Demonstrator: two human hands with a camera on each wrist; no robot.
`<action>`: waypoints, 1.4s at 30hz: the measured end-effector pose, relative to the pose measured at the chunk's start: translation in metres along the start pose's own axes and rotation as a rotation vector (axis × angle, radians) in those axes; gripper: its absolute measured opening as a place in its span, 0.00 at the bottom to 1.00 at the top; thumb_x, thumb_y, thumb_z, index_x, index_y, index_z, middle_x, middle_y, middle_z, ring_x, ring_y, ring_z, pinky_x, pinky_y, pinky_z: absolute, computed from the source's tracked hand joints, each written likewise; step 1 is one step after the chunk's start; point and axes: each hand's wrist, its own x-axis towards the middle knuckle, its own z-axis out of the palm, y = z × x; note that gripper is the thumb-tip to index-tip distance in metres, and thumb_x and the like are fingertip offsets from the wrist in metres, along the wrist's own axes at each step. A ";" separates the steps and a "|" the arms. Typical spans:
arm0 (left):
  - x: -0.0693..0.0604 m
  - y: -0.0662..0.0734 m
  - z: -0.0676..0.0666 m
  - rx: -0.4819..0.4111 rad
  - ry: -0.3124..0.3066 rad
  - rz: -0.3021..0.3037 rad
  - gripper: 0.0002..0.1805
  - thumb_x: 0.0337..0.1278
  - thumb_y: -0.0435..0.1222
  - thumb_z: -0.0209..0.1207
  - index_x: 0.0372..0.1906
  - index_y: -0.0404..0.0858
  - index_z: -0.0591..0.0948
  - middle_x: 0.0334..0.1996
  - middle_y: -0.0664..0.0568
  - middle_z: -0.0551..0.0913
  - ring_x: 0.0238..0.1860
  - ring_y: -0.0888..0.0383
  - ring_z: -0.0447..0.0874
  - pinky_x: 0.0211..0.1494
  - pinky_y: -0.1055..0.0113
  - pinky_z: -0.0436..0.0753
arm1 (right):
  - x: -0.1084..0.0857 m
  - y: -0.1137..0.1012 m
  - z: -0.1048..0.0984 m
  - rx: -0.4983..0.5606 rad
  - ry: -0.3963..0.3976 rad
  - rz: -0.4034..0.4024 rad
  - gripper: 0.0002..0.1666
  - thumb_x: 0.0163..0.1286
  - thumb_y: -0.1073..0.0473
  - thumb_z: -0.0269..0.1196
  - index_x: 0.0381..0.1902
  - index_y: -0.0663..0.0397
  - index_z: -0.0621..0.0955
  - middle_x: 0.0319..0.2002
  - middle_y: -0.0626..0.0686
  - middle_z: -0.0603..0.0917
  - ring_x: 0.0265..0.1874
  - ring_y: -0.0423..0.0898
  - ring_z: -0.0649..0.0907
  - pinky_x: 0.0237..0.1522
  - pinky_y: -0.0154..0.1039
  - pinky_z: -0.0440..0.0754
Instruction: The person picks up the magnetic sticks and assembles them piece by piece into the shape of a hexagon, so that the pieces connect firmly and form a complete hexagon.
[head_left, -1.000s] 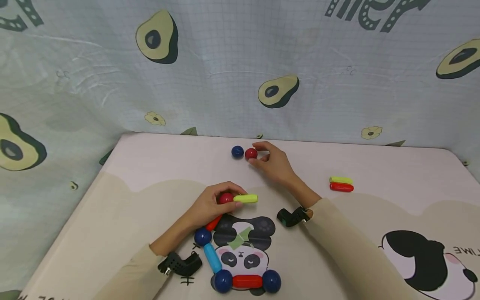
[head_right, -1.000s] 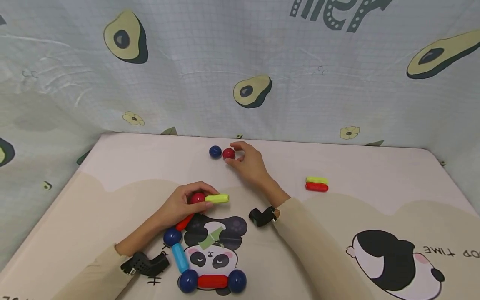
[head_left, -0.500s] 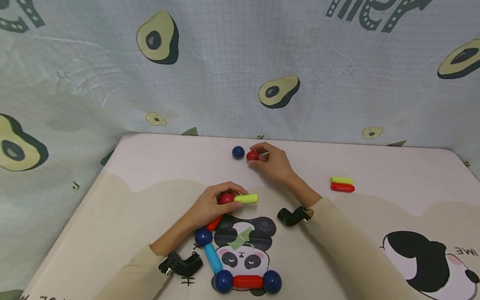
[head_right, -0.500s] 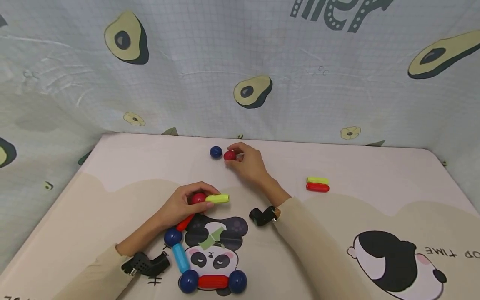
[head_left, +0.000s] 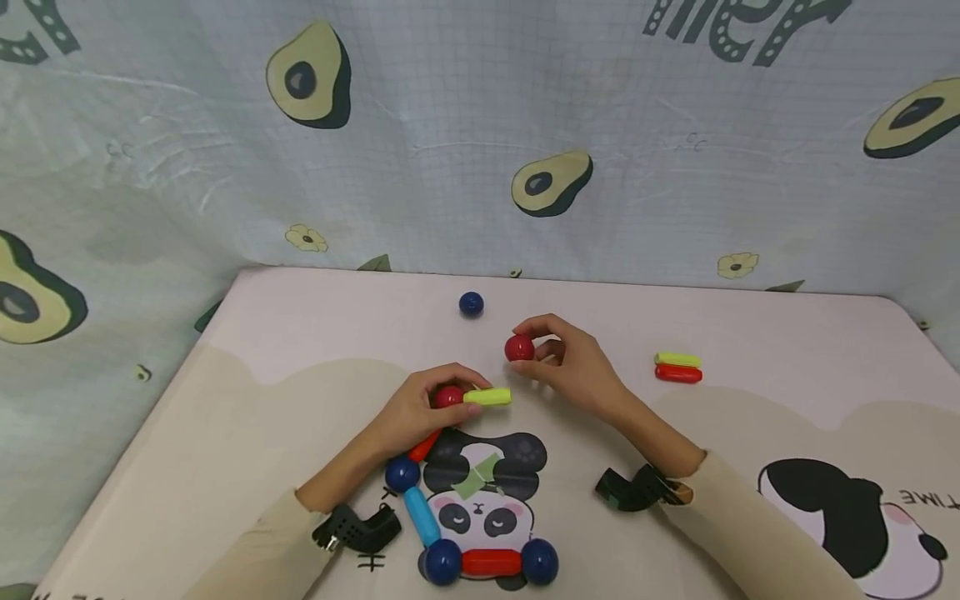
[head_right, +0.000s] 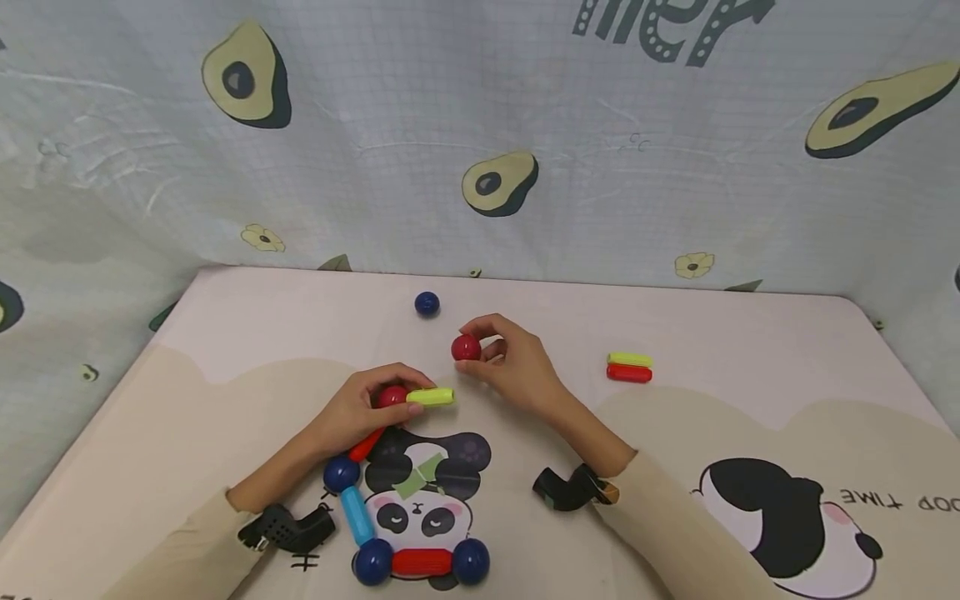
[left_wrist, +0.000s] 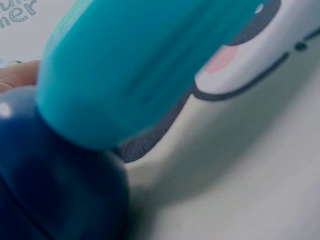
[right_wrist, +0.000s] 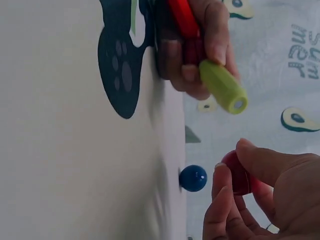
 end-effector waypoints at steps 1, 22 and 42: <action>0.000 0.000 0.000 0.000 0.000 0.002 0.15 0.58 0.33 0.62 0.50 0.42 0.81 0.44 0.52 0.80 0.47 0.52 0.75 0.51 0.61 0.77 | -0.003 -0.001 -0.001 0.015 -0.008 -0.005 0.25 0.58 0.58 0.71 0.53 0.47 0.77 0.49 0.48 0.79 0.35 0.45 0.82 0.30 0.37 0.78; -0.001 -0.001 0.000 -0.018 -0.003 0.017 0.14 0.59 0.32 0.62 0.50 0.40 0.81 0.42 0.51 0.81 0.44 0.52 0.76 0.49 0.64 0.78 | -0.046 -0.007 0.002 -0.003 -0.071 -0.142 0.27 0.54 0.62 0.73 0.51 0.48 0.74 0.45 0.47 0.78 0.33 0.42 0.81 0.34 0.36 0.81; 0.000 0.011 -0.024 -0.024 -0.208 -0.075 0.15 0.59 0.34 0.62 0.51 0.38 0.77 0.39 0.48 0.84 0.40 0.52 0.85 0.51 0.62 0.79 | -0.027 0.001 0.007 0.007 -0.147 -0.102 0.25 0.55 0.57 0.73 0.52 0.43 0.78 0.42 0.46 0.81 0.32 0.43 0.81 0.33 0.37 0.81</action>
